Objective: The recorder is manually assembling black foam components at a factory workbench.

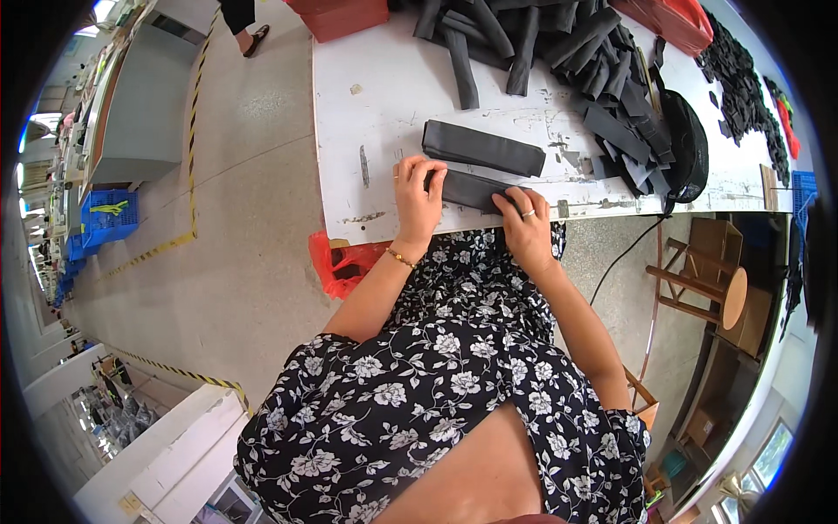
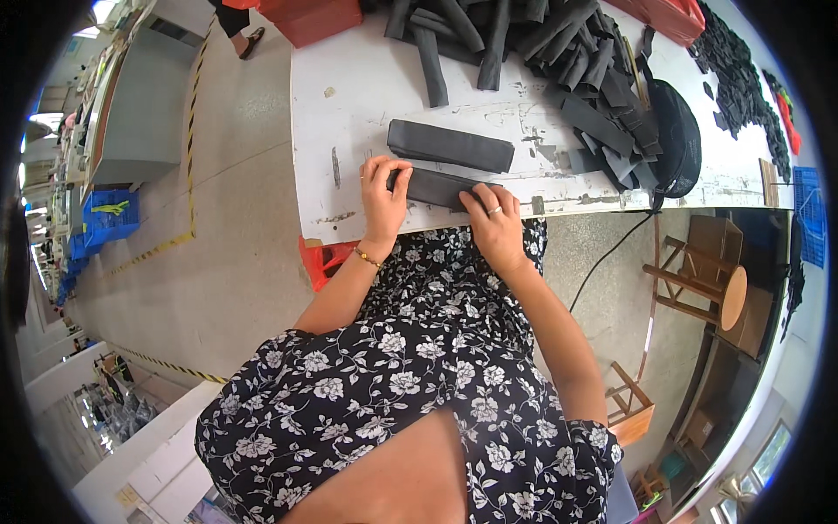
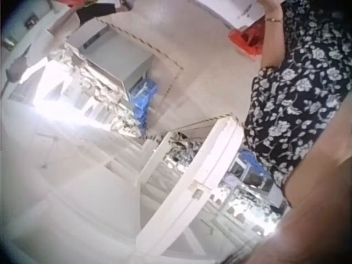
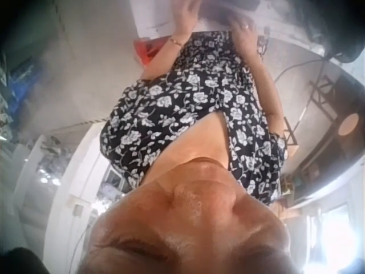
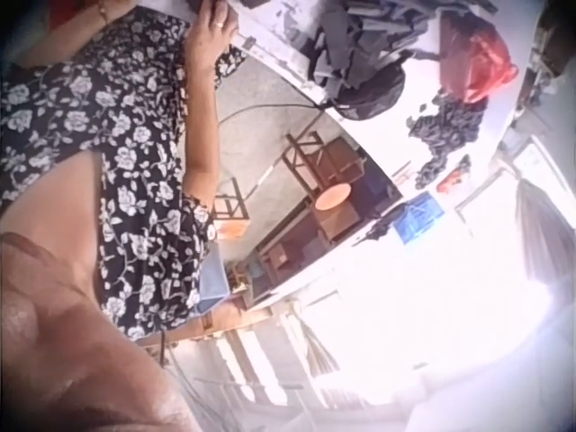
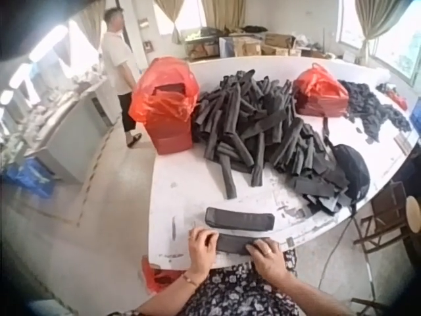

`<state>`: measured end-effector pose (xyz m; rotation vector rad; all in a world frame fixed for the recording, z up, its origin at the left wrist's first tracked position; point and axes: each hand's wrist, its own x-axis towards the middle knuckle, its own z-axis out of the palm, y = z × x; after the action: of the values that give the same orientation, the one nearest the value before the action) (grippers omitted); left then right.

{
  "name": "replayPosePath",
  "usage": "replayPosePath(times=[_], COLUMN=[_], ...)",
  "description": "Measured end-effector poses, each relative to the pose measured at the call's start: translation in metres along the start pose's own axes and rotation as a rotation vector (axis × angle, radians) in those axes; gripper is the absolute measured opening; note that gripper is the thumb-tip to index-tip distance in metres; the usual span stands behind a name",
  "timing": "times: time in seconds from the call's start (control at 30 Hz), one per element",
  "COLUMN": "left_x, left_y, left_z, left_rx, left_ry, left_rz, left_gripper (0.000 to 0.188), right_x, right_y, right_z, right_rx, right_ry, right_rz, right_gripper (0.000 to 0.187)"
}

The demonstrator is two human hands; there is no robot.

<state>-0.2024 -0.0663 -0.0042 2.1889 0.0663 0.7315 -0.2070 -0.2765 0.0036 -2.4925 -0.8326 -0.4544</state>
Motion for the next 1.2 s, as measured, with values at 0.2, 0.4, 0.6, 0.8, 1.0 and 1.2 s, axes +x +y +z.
replayPosePath(times=[0.2, 0.4, 0.6, 0.8, 1.0, 1.2], left_x=[0.006, 0.120, 0.213, 0.198, 0.164, 0.113], left_y=[-0.003, 0.005, -0.036, -0.042, 0.012, 0.080], left_z=[-0.009, -0.006, 0.076, 0.080, 0.024, 0.024], left_rx=[-0.102, -0.215, 0.393, -0.411, -1.131, -1.427], left_ry=[-0.047, 0.044, -0.571, -0.543, -0.454, -0.529], left_rz=[-0.042, -0.171, -0.427, -0.670, -0.835, -0.788], left_gripper=[0.006, 0.017, 0.051, 0.026, 0.020, 0.022], right_x=[0.009, 0.037, 0.071, 0.031, 0.061, 0.124], right_y=[0.004, 0.069, 0.156, 0.194, 0.174, 0.044], right_z=[-0.017, -0.067, -0.076, -0.050, -0.084, -0.093], right_rx=[0.059, 0.019, -0.544, -0.795, -0.617, -0.343], right_ry=[-0.093, 0.209, 0.174, -0.363, 0.056, 0.166], right_rz=[0.006, 0.241, 0.204, -0.126, -0.028, -0.268], right_gripper=[0.039, 0.021, 0.016, 0.017, 0.015, 0.026])
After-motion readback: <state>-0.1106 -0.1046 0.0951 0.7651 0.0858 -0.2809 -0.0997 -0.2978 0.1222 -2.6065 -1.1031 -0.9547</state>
